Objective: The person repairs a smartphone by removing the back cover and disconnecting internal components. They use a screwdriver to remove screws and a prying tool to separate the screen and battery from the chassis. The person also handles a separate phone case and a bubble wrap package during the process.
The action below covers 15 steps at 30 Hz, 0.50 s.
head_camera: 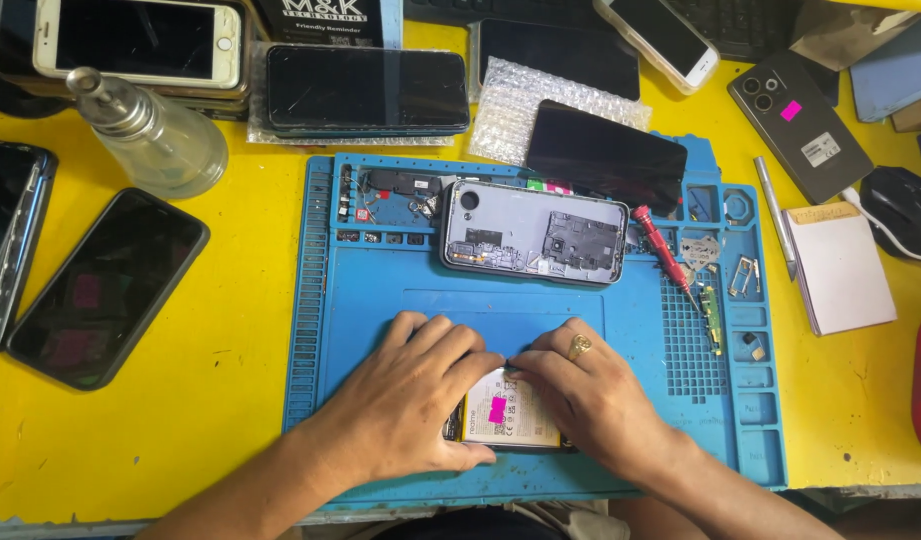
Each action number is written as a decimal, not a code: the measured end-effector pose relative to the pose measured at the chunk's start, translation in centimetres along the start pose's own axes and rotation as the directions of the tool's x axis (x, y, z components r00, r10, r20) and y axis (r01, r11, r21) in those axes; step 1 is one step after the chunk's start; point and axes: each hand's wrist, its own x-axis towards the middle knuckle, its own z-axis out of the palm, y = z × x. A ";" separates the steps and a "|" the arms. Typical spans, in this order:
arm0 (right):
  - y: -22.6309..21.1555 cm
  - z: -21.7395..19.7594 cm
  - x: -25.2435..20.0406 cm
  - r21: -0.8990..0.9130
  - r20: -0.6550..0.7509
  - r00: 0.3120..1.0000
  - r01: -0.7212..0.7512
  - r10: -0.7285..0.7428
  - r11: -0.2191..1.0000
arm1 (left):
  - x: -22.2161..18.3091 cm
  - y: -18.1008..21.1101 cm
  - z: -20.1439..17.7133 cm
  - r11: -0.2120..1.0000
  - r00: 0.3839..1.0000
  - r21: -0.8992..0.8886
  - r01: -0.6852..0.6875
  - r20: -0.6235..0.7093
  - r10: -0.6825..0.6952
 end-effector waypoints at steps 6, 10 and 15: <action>0.2 0.9 -1.3 -0.056 -0.028 0.999 0.024 -0.026 0.998 | -0.2 -0.1 0.5 0.999 0.996 0.024 -0.029 -0.088 0.031; 0.3 1.0 -1.2 -0.064 -0.026 0.999 0.045 -0.047 0.997 | -0.2 -0.3 0.8 0.999 0.994 0.019 -0.037 -0.100 0.039; 0.0 0.9 -0.8 -0.062 -0.067 0.995 0.073 -0.077 0.995 | -0.2 -0.3 1.1 0.999 0.992 -0.001 -0.039 -0.122 0.038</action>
